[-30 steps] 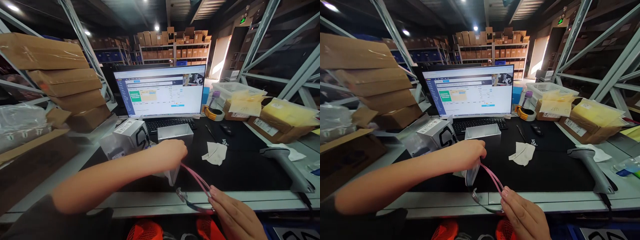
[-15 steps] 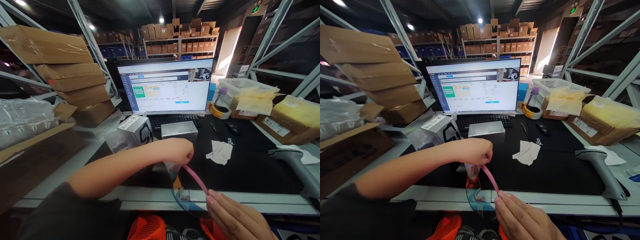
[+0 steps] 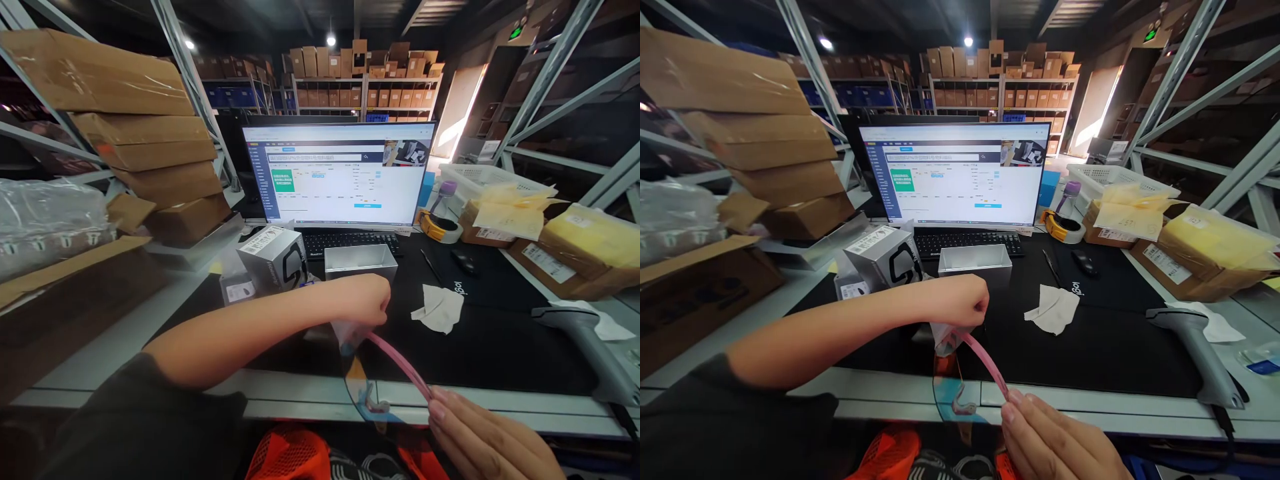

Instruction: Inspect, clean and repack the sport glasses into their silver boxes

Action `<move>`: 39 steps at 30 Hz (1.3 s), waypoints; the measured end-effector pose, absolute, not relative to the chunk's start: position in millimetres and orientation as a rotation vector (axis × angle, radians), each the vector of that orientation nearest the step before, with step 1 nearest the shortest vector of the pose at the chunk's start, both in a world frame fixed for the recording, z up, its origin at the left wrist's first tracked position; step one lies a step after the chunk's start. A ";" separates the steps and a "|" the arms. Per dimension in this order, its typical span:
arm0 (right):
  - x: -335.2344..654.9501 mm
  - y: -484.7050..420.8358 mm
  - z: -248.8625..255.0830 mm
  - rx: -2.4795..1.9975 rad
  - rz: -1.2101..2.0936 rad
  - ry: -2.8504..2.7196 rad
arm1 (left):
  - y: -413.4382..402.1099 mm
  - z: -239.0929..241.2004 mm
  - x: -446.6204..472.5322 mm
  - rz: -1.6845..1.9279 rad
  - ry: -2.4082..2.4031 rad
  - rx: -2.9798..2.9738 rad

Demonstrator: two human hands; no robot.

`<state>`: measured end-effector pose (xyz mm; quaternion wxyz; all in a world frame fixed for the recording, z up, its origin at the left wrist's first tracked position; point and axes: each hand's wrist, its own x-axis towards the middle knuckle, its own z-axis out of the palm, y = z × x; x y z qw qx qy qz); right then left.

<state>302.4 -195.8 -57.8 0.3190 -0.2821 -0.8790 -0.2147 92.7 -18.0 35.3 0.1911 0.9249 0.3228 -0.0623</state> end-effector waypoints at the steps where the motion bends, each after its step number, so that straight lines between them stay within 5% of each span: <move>1: 300.8 -195.4 -56.0 -0.701 -0.607 -2.314 | -18.2 34.8 91.9 -0.177 0.905 2.589; 11: 299.4 -180.8 -65.1 -0.809 -0.505 -2.225 | -19.2 37.5 85.7 -0.080 0.745 2.534; 16: 276.5 -166.4 -100.3 -1.057 -0.352 -1.674 | -32.9 37.7 56.0 0.635 0.655 2.492; 21: 266.1 -159.0 -119.4 -1.179 -0.149 -1.440 | -83.4 -15.7 13.3 1.412 1.289 2.074; 29: 255.6 -158.8 -124.3 -1.158 -0.080 -1.490 | -105.8 -70.7 36.3 0.834 1.636 1.973; 39: 263.0 -166.9 -131.2 -1.069 -0.080 -1.722 | -85.5 -89.7 53.1 1.140 1.632 2.108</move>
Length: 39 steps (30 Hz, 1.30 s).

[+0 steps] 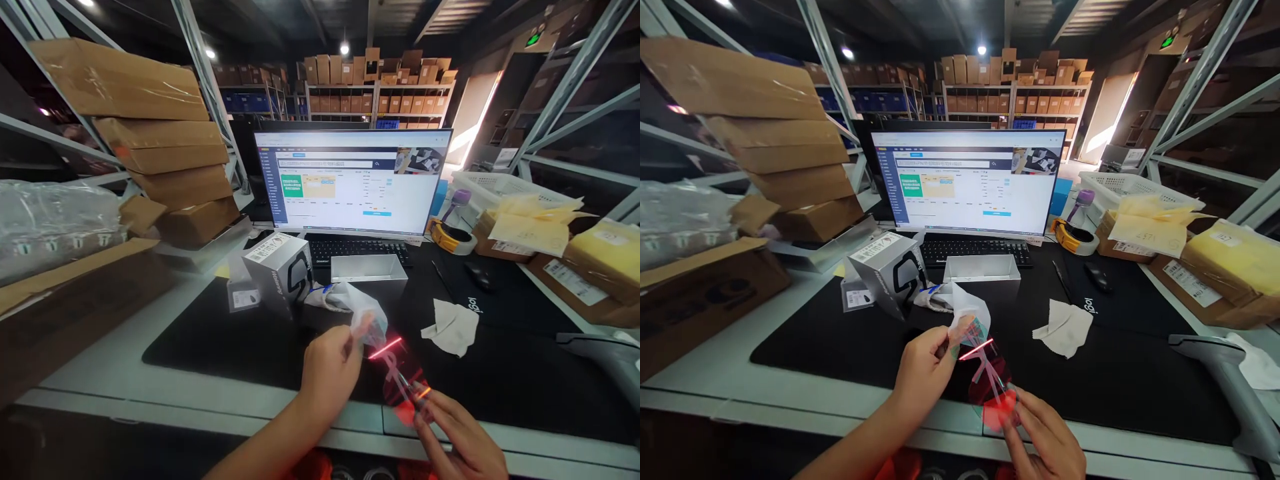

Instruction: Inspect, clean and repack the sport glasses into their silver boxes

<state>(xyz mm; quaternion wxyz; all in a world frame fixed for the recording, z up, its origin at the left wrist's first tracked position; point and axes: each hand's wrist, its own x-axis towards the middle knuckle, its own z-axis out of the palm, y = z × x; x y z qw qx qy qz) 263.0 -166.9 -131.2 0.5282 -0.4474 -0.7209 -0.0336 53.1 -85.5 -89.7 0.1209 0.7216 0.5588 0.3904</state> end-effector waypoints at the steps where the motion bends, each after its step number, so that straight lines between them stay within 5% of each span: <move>1: 261.6 -166.0 -131.2 -1.073 -0.056 -1.724 | -86.6 -92.1 53.9 1.172 1.557 2.170; 7: 253.3 -161.1 -132.6 -1.164 -0.060 -1.641 | -100.9 -103.9 55.3 1.398 0.994 2.453; 19: 252.1 -150.3 -96.4 -0.846 -0.433 -1.876 | -123.2 -101.0 13.4 1.526 1.142 2.535; 25: 257.9 -151.4 -95.2 -0.775 -0.411 -1.962 | -106.3 -38.3 -21.0 1.491 0.959 2.590; 30: 259.1 -154.1 -104.6 -0.794 -0.414 -1.981 | -58.5 47.1 2.7 0.523 1.193 2.724; 34: 260.7 -154.1 -107.2 -0.781 -0.439 -2.022 | -37.5 71.2 45.2 -0.268 1.267 2.853; 39: 262.0 -152.5 -106.3 -0.777 -0.421 -2.028 | -28.0 58.6 68.9 -0.602 1.180 3.005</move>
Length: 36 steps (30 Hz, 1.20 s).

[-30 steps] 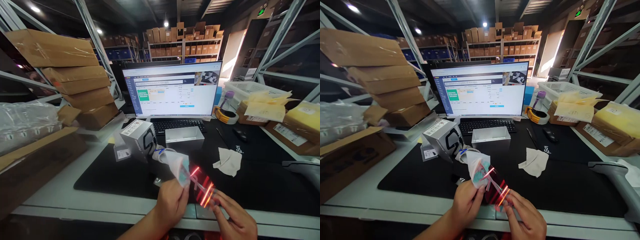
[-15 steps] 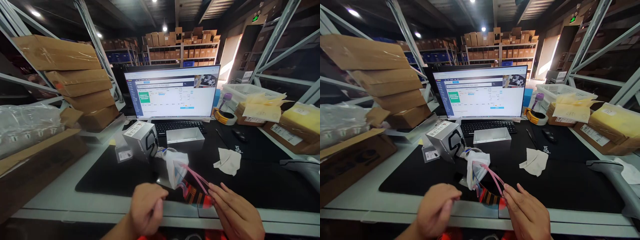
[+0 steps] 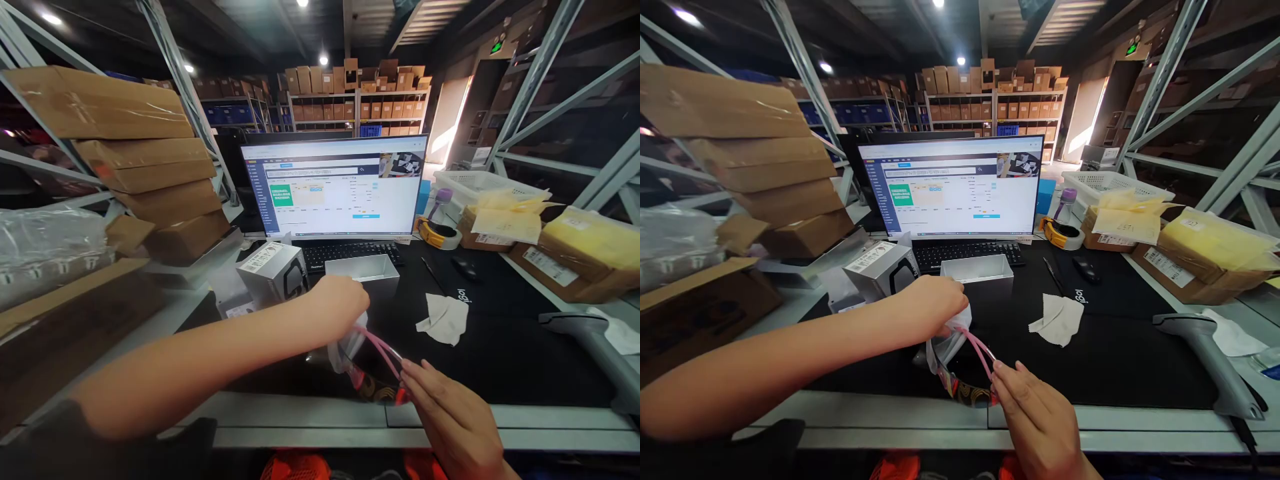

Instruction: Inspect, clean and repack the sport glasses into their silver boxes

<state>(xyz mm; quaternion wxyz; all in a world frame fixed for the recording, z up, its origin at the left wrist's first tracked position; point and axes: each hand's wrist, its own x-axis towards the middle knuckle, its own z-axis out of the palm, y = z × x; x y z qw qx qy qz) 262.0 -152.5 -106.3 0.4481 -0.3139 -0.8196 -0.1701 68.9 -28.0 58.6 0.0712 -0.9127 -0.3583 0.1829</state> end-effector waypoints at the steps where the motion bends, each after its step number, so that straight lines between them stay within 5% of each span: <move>1: 261.6 -152.1 -105.1 -0.778 -0.412 -2.029 | -26.0 55.4 70.0 0.539 -1.041 -2.748; 16: 256.5 -151.1 -96.4 -0.870 -0.341 -1.938 | -29.2 63.1 68.1 0.095 -0.531 -3.092; 22: 254.0 -149.6 -96.4 -0.936 -0.232 -1.811 | -24.3 85.6 52.1 -0.382 -0.834 -3.313; 28: 252.0 -148.5 -108.5 -1.072 -0.150 -1.670 | -56.9 7.2 -4.3 -1.378 -1.591 -2.706; 36: 240.0 -150.8 -103.9 -1.043 -0.101 -1.679 | -109.2 -77.1 26.5 -1.340 -2.172 -2.707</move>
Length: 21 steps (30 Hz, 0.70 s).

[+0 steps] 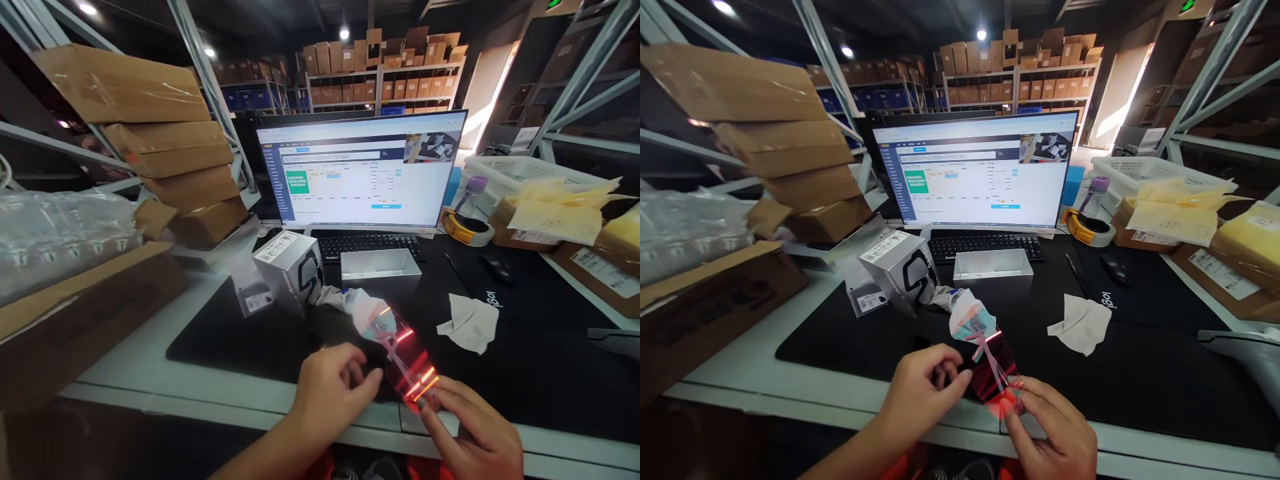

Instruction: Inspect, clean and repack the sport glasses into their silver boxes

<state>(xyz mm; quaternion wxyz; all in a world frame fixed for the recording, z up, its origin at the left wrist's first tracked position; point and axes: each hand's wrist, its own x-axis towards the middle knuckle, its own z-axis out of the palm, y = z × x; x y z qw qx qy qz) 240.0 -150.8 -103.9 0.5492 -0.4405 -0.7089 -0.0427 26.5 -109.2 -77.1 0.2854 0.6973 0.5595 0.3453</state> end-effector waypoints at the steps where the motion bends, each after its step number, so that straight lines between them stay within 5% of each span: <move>1: 238.9 -152.0 -103.3 -1.042 -0.119 -1.689 | -108.5 -78.4 35.2 0.955 1.501 1.855; 21: 234.1 -160.9 -97.1 -1.099 -0.337 -1.692 | -119.2 -99.3 38.2 1.697 1.075 2.425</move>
